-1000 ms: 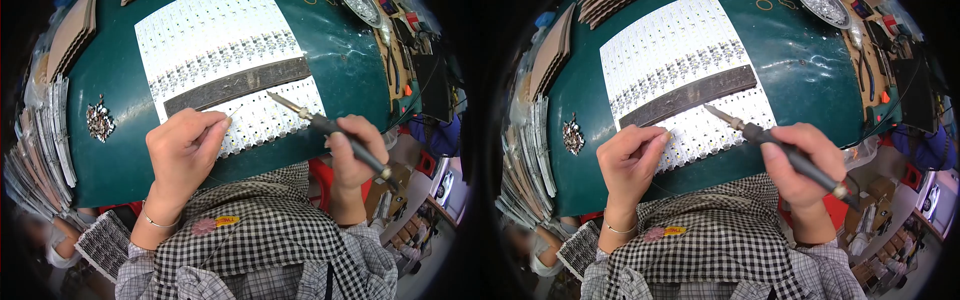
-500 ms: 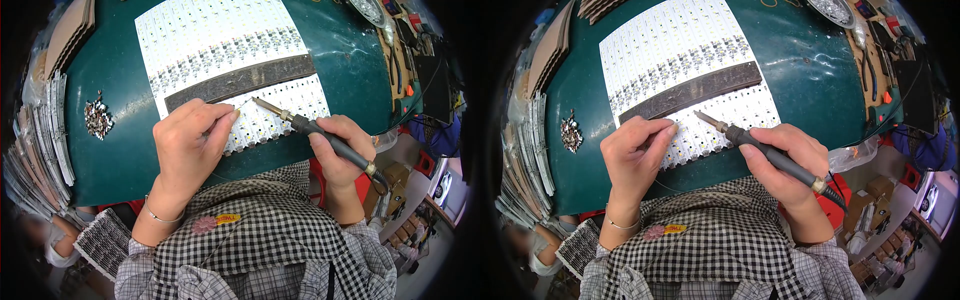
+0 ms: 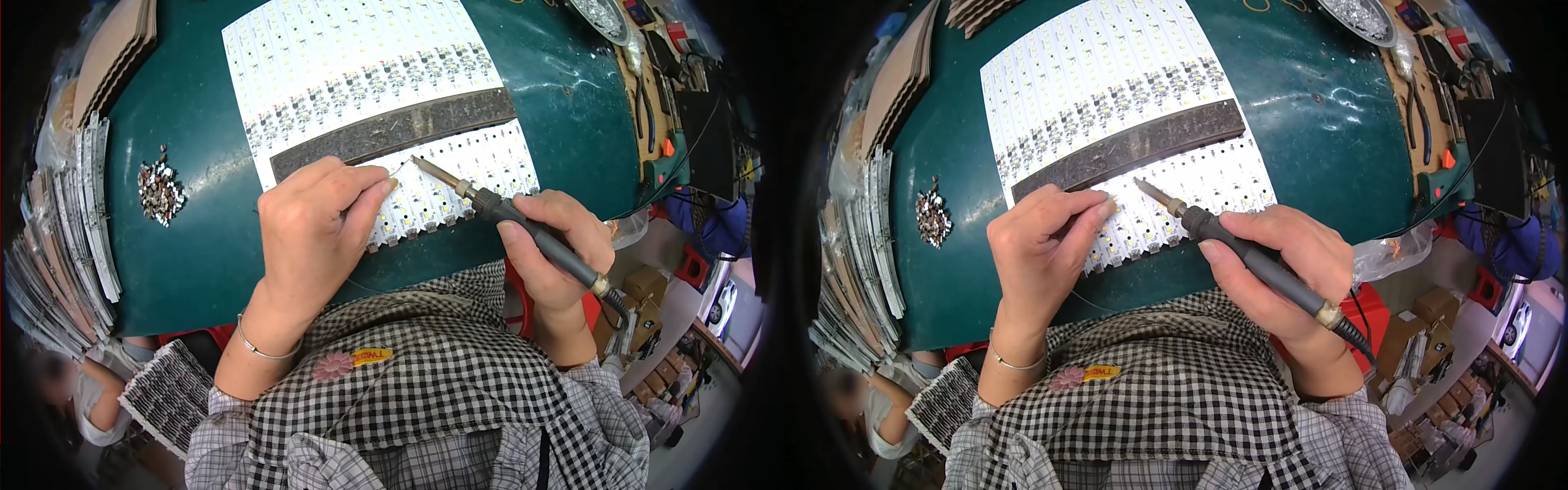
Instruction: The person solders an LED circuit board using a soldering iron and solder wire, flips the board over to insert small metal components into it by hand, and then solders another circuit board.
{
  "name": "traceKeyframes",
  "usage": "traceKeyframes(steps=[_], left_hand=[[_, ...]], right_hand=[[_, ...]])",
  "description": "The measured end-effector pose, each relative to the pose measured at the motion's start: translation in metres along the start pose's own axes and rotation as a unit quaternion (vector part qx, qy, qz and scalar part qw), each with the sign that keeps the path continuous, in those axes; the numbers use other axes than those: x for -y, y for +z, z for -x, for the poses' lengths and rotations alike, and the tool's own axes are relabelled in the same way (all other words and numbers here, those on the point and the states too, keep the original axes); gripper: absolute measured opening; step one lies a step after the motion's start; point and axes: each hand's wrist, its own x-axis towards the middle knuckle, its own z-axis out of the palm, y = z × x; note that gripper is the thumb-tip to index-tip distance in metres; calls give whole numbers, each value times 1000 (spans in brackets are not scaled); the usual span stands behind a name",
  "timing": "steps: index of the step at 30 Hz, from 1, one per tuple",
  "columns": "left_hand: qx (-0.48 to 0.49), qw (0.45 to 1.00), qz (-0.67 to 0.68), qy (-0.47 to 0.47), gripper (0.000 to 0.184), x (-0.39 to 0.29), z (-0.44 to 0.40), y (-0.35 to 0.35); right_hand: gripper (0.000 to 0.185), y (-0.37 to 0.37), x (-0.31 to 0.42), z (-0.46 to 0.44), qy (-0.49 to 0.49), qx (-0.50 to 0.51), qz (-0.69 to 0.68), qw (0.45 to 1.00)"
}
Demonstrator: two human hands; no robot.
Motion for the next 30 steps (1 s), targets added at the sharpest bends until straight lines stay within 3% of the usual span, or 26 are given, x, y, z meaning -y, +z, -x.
traceKeyframes(steps=[7, 9, 16, 18, 20, 24, 30], left_hand=[[-10, 999, -16, 26, 10, 1, 1, 3], [-24, 999, 37, -29, 9, -2, 4, -2], [7, 997, 24, -79, 8, -8, 7, -22], [-12, 992, 85, -96, 9, -2, 14, -19], [-5, 993, 72, -95, 9, 0, 16, -21], [2, 996, 29, -89, 8, -2, 19, -22], [2, 996, 45, -71, 7, -2, 17, -17]], right_hand=[[21, 2, -6, 6, 6, -26, -34, 999], [21, 0, -8, 10, 39, -82, -66, 994], [19, 3, -9, 4, 22, -43, -30, 998], [19, 5, -10, 5, 13, -30, -49, 998], [18, 3, -9, 5, 3, -24, -38, 999], [20, 1, -14, 16, 79, -131, -116, 981], [19, 2, -12, 13, 53, -106, -117, 986]])
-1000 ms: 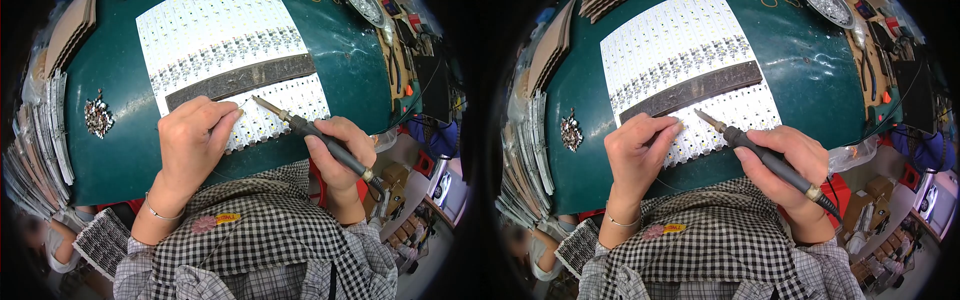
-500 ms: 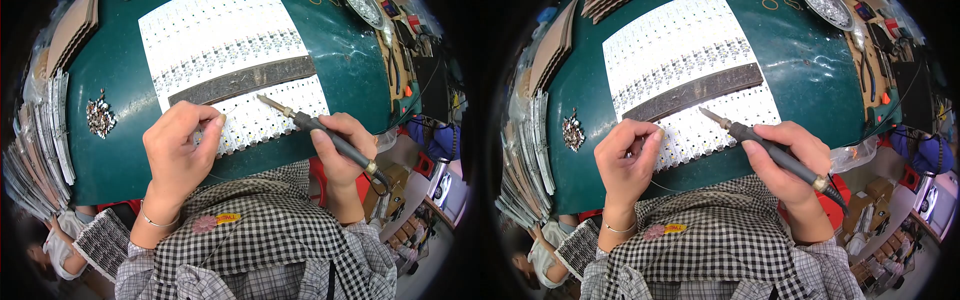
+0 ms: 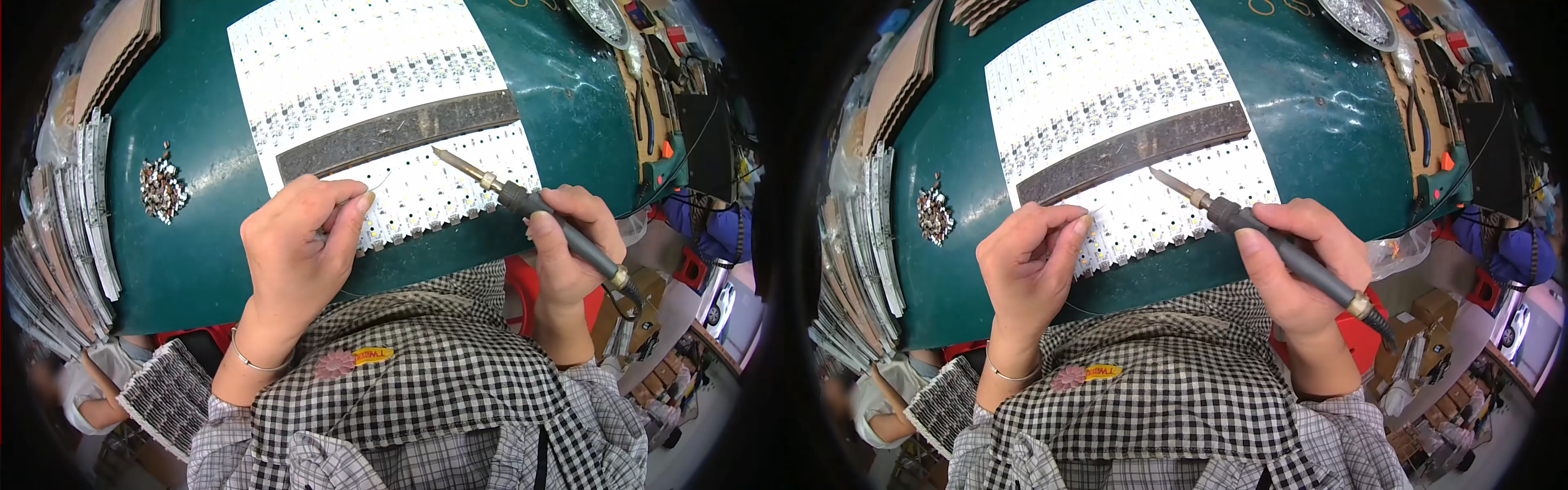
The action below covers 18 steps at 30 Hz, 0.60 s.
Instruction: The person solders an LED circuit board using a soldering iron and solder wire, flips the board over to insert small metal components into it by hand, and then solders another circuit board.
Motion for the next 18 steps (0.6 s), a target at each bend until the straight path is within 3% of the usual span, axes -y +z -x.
traceKeyframes(steps=[3, 7, 10, 18], left_hand=[[3, 1000, -8, 16, 7, -2, -4, 1], [1, 1000, -7, 19, 7, -1, -4, 2], [-1, 1000, -4, 16, 8, 1, -4, 2], [-4, 1000, -16, 22, 8, 1, -6, 4]], right_hand=[[19, 3, 1, -3, -29, 52, 54, 997], [20, 4, -2, -1, -47, 50, 66, 995], [21, 1, -4, 2, -28, 15, -9, 999], [20, 14, 5, 0, -33, 62, 49, 996]])
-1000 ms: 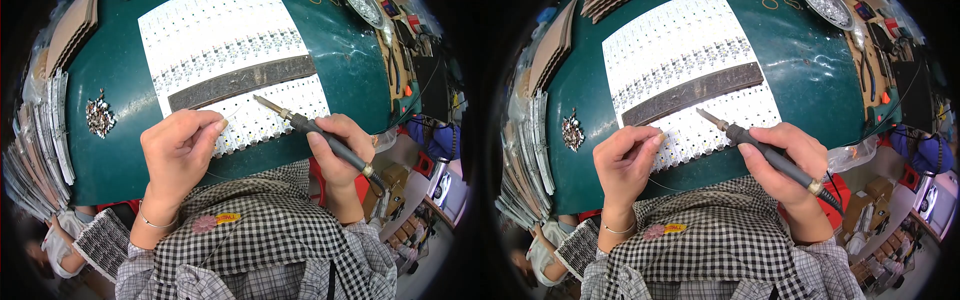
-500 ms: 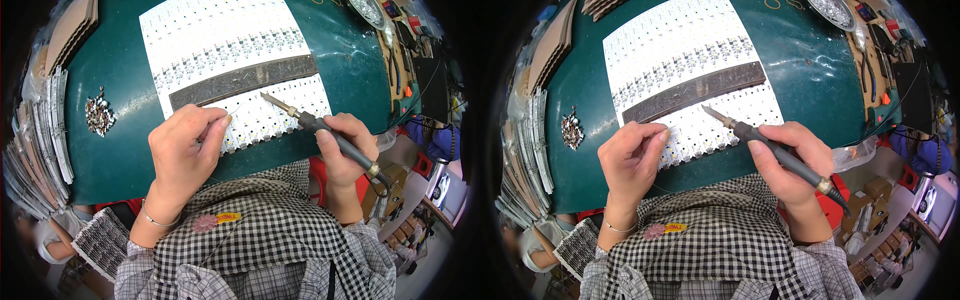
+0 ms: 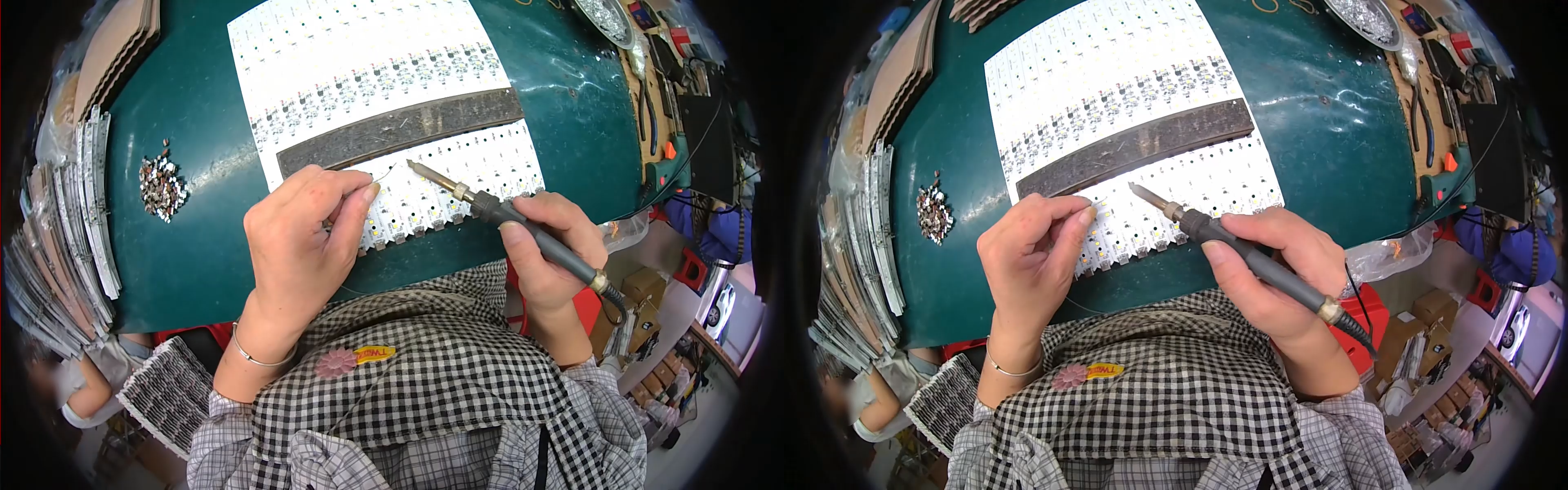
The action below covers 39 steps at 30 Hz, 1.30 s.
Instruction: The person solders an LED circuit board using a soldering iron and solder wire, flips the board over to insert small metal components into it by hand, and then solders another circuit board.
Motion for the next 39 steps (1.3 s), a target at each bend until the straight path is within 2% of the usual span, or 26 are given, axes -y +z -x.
traceKeyframes(steps=[12, 19, 22, 24, 28, 30, 31, 33, 36, 39], left_hand=[[-9, 999, -33, 25, 9, 2, -2, 7], [-5, 997, -62, 44, 11, 3, -2, 9], [-2, 998, -52, 46, 9, 4, -1, 7], [-39, 999, 27, -6, 11, 5, 3, 6], [-75, 995, 51, -28, 10, 3, 4, -12], [-67, 993, 2, -94, 10, 1, 6, -22], [-60, 996, 1, -59, 8, 3, 4, -22], [-45, 997, 32, -62, 8, 2, 6, -18], [-19, 996, 54, -69, 7, 3, 9, -14], [-16, 999, 3, -35, 7, 4, 6, -12]], right_hand=[[22, -1, 4, -3, 6, 48, 30, 998], [26, -2, 7, -8, -47, 82, 52, 994], [26, -2, 9, -9, -65, 88, 60, 992], [26, -3, 10, -8, -61, 89, 65, 992], [22, -8, 1, 5, 32, -23, -10, 999], [22, -2, -1, 3, 21, -66, -61, 996], [22, -3, -1, 3, 21, -66, -61, 996], [22, -8, 3, 1, 10, 3, 16, 1000], [22, 1, 8, -1, -6, 10, 14, 1000], [22, 6, 10, -1, -2, 31, 18, 999]])
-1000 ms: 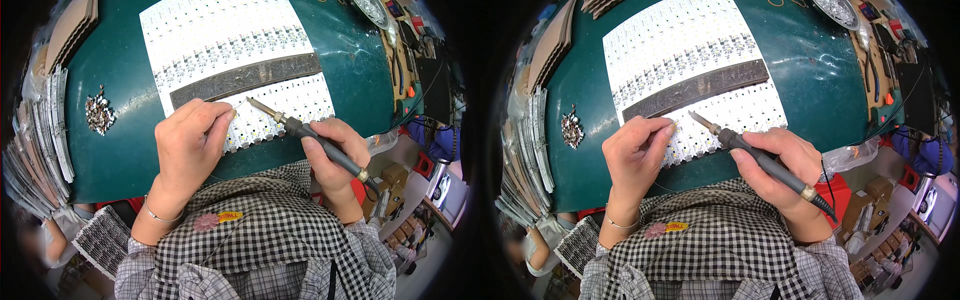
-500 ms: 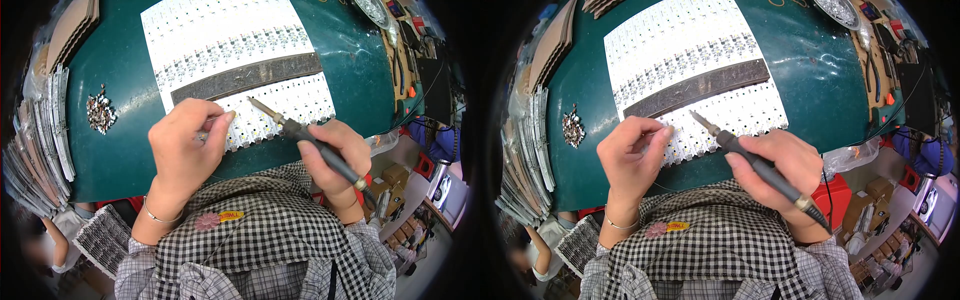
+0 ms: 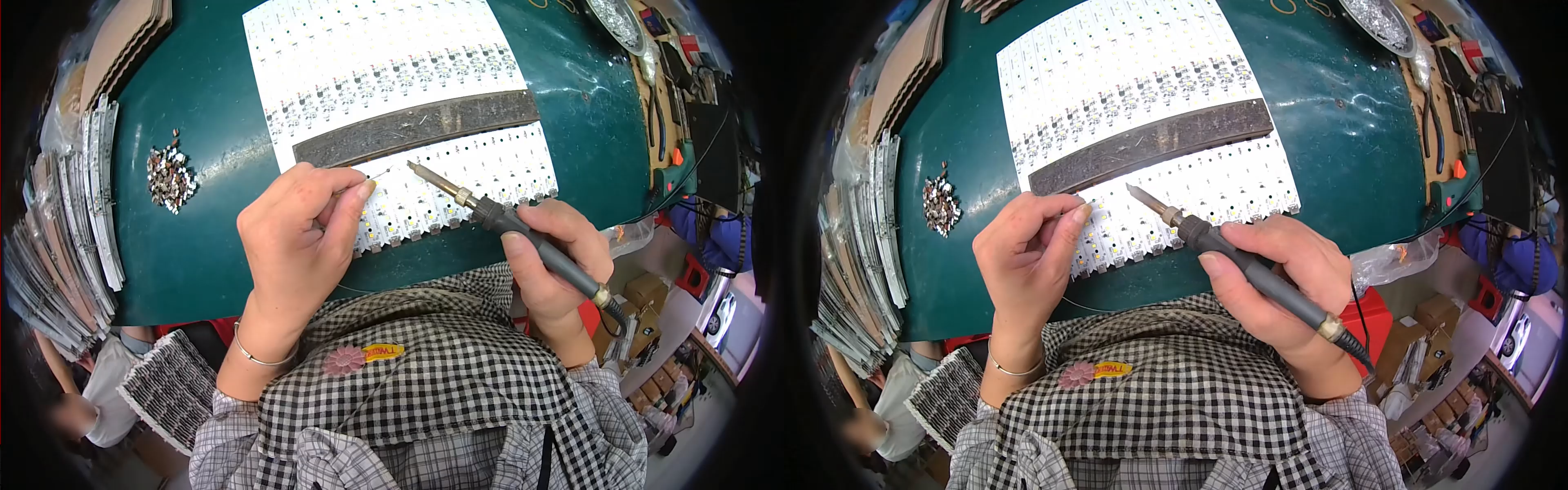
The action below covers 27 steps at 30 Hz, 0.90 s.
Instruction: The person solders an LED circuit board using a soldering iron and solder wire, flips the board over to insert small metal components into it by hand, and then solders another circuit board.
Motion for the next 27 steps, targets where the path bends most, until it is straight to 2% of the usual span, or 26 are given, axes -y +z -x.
traceKeyframes(steps=[12, 20, 23, 27], left_hand=[[10, 999, -21, 29, 9, 7, -1, 6], [-4, 995, -70, 65, 11, 6, -2, 11], [5, 995, -71, 73, 11, 7, -3, 10], [-3, 997, -50, 62, 11, 5, -3, 9]], right_hand=[[23, 5, -1, 1, 12, 28, 20, 999], [27, 2, 6, -5, -33, 79, 41, 996], [27, 1, 8, -4, 1, 77, 32, 997], [28, 1, 2, -2, -7, 58, 51, 997]])
